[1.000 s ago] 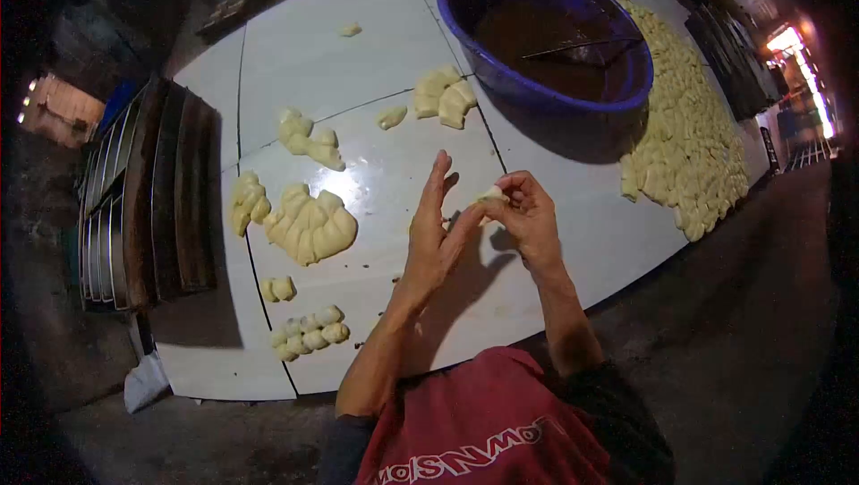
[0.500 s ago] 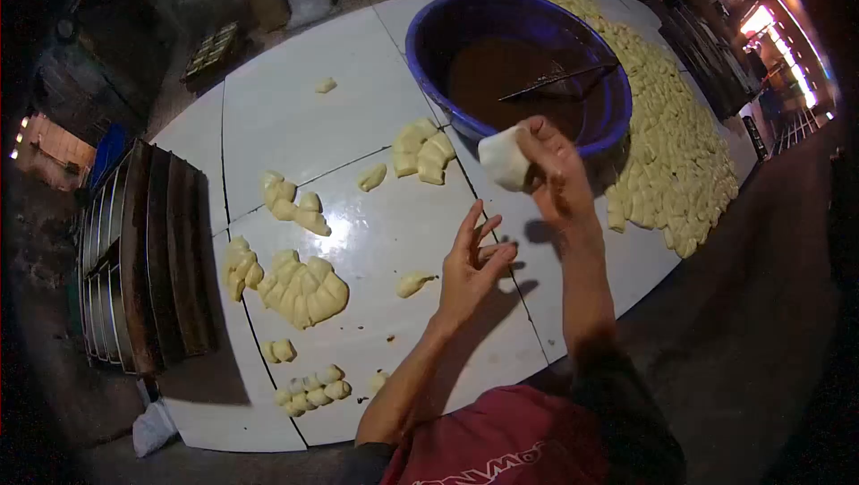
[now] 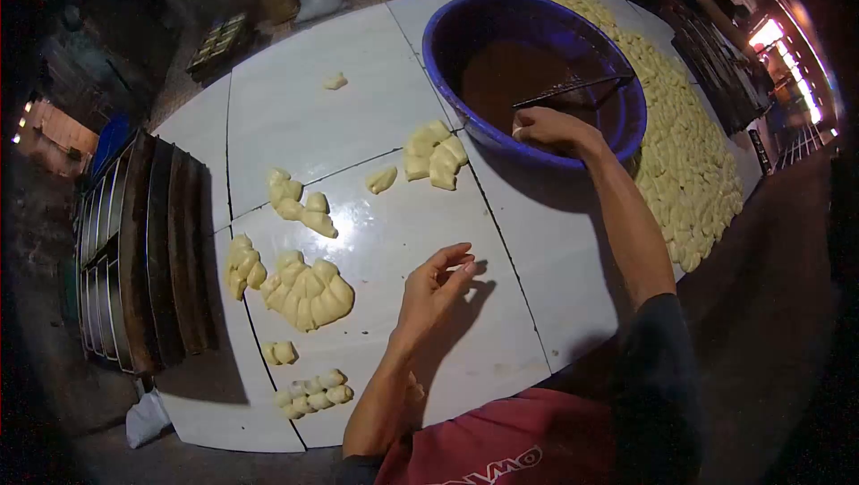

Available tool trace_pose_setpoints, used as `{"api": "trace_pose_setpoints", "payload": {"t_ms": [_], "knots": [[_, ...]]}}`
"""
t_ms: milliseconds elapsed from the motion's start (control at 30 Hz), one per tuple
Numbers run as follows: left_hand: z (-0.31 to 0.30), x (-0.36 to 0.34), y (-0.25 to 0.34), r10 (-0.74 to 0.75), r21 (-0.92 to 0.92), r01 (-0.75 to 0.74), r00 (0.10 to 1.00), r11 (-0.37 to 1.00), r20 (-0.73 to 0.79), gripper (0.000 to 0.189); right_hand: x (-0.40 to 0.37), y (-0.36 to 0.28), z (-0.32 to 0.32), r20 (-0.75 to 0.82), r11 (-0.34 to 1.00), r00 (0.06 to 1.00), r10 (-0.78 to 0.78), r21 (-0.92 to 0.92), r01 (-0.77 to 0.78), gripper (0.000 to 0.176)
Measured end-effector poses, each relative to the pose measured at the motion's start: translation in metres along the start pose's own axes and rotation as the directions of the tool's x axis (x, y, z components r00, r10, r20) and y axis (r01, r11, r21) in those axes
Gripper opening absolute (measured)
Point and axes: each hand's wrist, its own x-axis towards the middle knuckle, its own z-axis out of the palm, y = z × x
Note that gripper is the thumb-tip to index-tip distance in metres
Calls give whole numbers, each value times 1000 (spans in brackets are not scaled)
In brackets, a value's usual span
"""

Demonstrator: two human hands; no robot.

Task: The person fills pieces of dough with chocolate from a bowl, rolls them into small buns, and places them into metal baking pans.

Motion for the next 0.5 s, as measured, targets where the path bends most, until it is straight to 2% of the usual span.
{"api": "trace_pose_setpoints", "payload": {"t_ms": [33, 133, 167, 200, 233, 267, 300, 400, 500], "knots": [[0, 1, -2, -8, -5, 8, 1000, 1000, -9, 47, 14, 18, 6, 28, 992, 1000, -2, -127, 6, 30], [3, 6, -1, 16, 12, -17, 1000, 1000, 13, 47, 14, 17, 16, 76, 994, 997, -34, -97, 41, 30], [6, 4, 2, 12, 23, -12, 1000, 1000, -1, 47, 15, 15, 12, 37, 998, 999, -40, -50, 41, 25], [8, 2, 6, 29, 36, -29, 1000, 999, 6, 46, 11, 13, 9, -12, 968, 999, -34, 248, 36, 24], [9, 2, 10, 46, 50, -46, 999, 998, 11, 46, 3, 10, 5, -55, 851, 998, -16, 524, 42, 23], [10, 3, 14, 62, 63, -62, 998, 996, 16, 46, -6, 5, 2, -88, 657, 996, 15, 752, 56, 22], [12, 4, 16, 82, 65, -82, 997, 994, 3, 46, -26, -18, -3, -127, 543, 992, -16, 832, 115, 22], [17, 16, 18, 121, 49, -120, 993, 992, -5, 46, -54, -53, 6, -282, 286, 959, 16, 920, 266, 19], [33, 21, 34, 158, -146, -163, 986, 976, -44, 49, -77, -93, 36, -260, 118, 965, 34, 960, 254, 20]]}}
